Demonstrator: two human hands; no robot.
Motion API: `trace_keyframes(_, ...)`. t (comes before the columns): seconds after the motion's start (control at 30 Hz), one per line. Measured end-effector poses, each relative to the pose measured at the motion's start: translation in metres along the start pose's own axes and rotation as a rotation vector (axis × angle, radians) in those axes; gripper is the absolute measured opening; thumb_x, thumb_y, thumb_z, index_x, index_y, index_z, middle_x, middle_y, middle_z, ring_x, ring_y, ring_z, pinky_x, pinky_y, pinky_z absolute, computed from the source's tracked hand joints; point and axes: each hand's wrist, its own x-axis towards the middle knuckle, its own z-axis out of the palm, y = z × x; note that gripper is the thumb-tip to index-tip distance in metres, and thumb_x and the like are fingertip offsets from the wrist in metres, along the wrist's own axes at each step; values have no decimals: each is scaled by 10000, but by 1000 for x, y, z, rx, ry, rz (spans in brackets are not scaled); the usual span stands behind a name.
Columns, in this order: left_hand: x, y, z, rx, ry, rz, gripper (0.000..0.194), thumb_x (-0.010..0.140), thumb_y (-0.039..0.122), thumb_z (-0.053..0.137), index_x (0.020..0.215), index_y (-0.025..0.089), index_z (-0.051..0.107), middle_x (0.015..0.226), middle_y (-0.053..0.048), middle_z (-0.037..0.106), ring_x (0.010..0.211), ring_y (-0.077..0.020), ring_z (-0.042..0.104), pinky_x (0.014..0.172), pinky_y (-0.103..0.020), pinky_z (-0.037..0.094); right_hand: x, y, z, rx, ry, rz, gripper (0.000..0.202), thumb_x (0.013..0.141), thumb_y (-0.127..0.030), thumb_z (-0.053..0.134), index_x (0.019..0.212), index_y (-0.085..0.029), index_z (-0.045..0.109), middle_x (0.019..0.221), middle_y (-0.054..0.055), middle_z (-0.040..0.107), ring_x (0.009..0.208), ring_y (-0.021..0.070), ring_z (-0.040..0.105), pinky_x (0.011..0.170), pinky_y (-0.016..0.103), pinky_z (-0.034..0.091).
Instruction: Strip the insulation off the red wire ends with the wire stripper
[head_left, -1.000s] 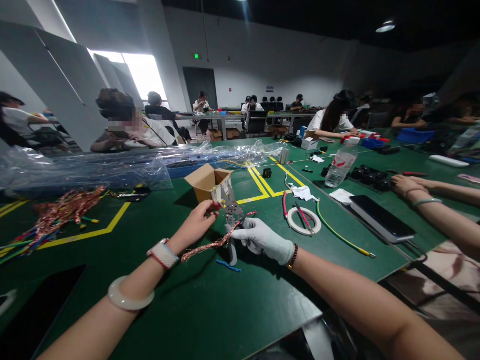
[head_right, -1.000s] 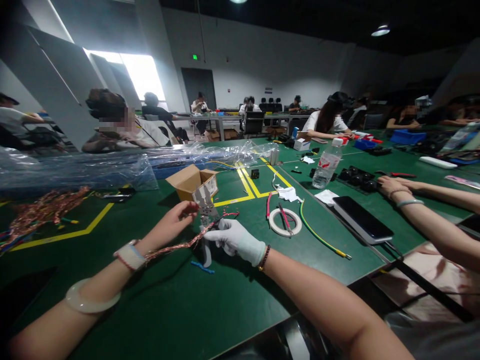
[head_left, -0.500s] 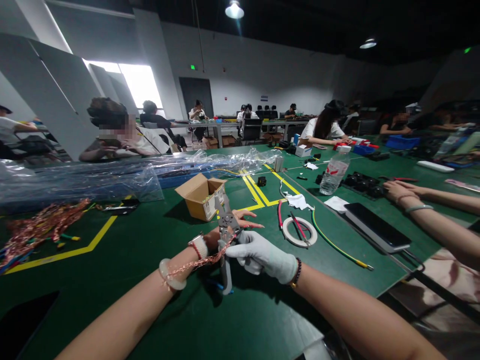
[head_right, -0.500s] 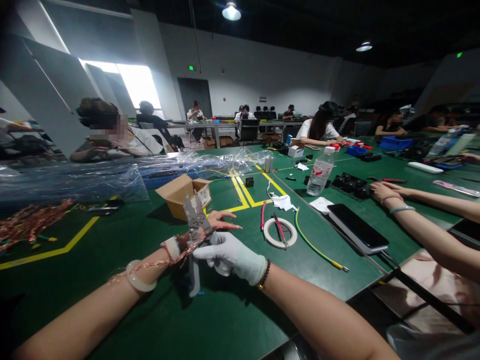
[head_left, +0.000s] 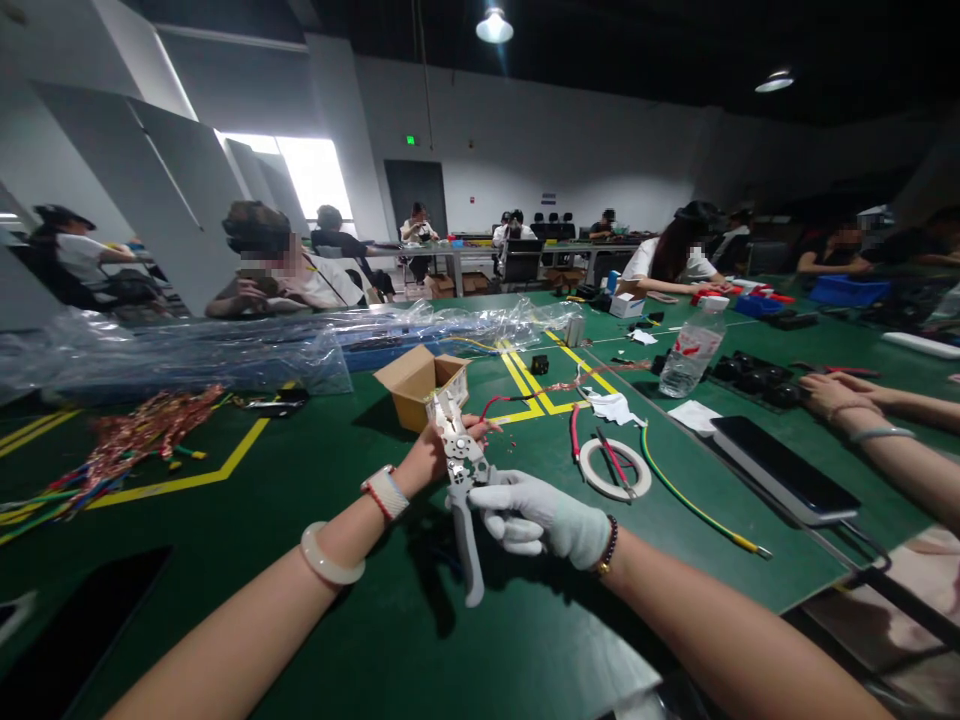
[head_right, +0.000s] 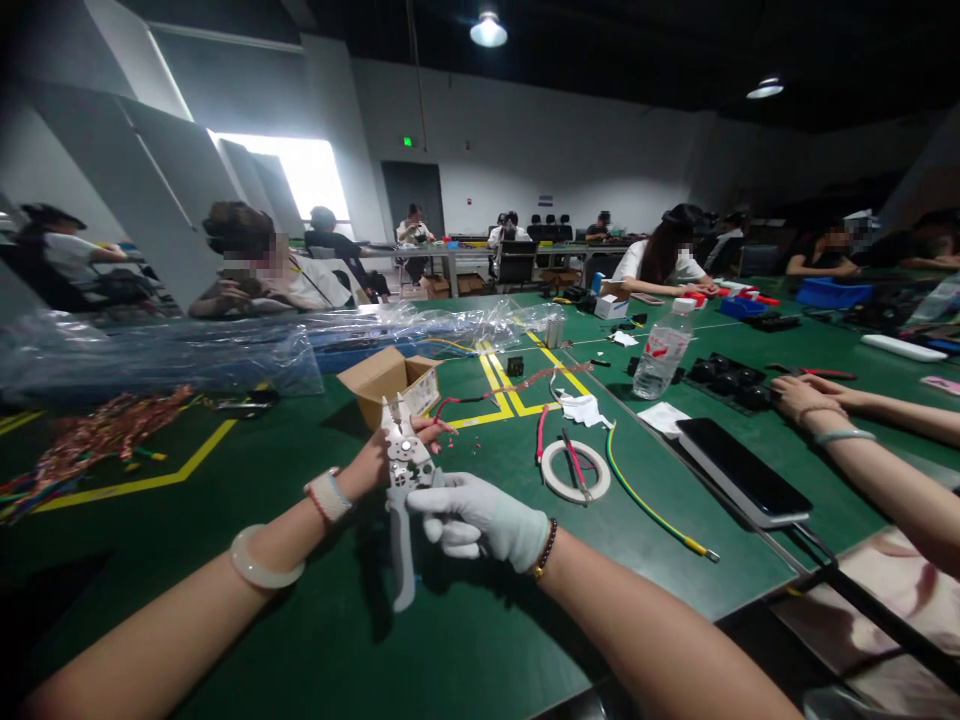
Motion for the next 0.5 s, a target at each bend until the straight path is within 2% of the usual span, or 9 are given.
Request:
trace_keyframes(0.13,-14,6,-27,68,52,96,149,779,265,648,829,137,707,816,-57,699,881,-248,633,871,-363,470,-2,3,-2,-54,24,36,319,788,-412,683,908,-128,601,543,-66,566,267,10,260,267,162,227)
trace_keyframes(0.27,-32,9,-38,57,142,76,252,821,358,548,773,138,663,685,-35,655,665,-197,617,668,-308,498,-4,-2,5,-152,59,-7,330,772,-415,691,928,-135,614,643,-28,605,381,51,466,378,180,388)
trace_keyframes(0.33,-42,9,-39,3,165,37,293,830,418,544,801,141,636,650,-15,613,574,-160,580,593,-275,477,-7,-10,11,-219,127,-103,332,760,-404,703,946,-136,639,723,-4,621,504,73,536,486,199,451)
trace_keyframes(0.4,-51,9,-39,-48,182,12,324,837,458,544,868,144,616,673,-5,595,553,-139,563,572,-256,457,-11,-20,14,-340,256,-241,304,757,-383,711,937,-143,667,786,14,635,629,103,570,582,217,472)
trace_keyframes(0.5,-64,6,-38,-90,175,-31,343,850,478,528,933,150,585,699,7,570,515,-108,504,520,-227,404,-17,-31,6,-589,423,-443,290,761,-356,713,986,-176,683,918,22,650,804,145,578,702,236,466)
